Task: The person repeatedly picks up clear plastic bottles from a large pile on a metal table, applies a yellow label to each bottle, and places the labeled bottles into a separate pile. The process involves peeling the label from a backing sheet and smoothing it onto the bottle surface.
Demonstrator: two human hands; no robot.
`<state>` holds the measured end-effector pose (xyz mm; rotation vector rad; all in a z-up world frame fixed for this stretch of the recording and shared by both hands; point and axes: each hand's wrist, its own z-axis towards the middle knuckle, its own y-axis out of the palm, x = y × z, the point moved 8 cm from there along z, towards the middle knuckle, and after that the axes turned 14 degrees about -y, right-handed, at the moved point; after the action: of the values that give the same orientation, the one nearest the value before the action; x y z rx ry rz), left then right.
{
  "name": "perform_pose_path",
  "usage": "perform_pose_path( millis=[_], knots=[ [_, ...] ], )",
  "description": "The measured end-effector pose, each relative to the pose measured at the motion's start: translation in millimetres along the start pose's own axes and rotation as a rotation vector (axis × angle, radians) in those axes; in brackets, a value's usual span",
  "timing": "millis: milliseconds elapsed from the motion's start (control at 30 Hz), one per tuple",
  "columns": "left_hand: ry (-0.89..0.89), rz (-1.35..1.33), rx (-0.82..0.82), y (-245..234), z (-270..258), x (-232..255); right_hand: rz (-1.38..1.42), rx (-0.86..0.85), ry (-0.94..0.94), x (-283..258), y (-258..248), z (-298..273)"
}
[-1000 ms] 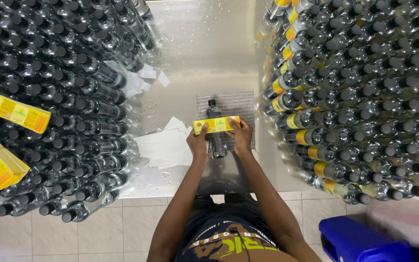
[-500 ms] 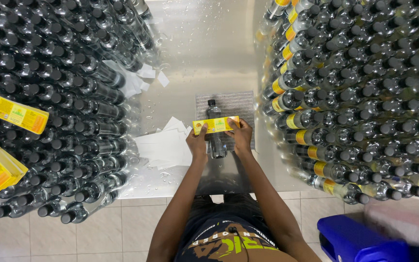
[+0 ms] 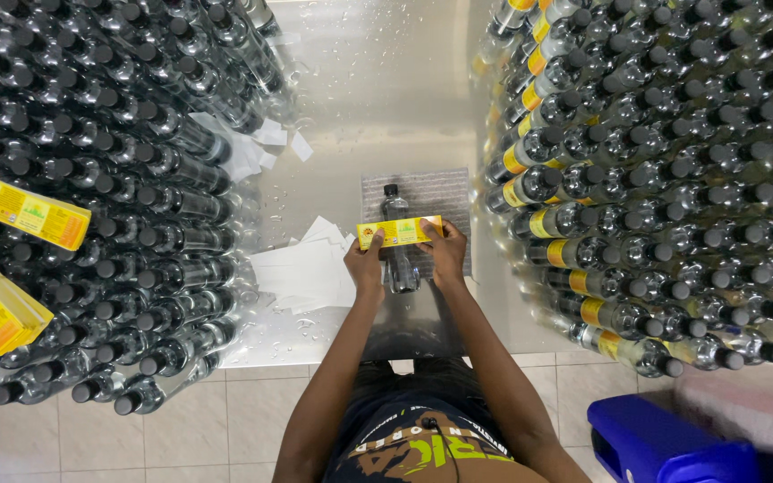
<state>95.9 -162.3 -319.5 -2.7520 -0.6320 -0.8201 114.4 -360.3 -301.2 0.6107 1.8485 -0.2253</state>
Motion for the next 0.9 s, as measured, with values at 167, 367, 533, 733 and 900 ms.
perform_pose_path(
  millis=[167, 367, 533, 733, 900],
  knots=[
    [-0.024, -0.005, 0.018, 5, 4, -4, 0.001, 0.037, 0.003, 15, -6, 7],
    [-0.042, 0.001, 0.033, 12, -15, 5, -0.087, 0.086, -0.053, 35, -9, 15],
    [-0.034, 0.04, 0.025, 13, -3, 5, -0.45, -0.018, -0.236, -18, -5, -23],
    [-0.117, -0.047, -0.031, 15, -8, -2, -0.56, -0.218, -0.153, -13, 6, -84],
    [0.025, -0.141, -0.12, -4, -56, 29, -0.45, -0.196, -0.351, -47, 0, -103]
  ],
)
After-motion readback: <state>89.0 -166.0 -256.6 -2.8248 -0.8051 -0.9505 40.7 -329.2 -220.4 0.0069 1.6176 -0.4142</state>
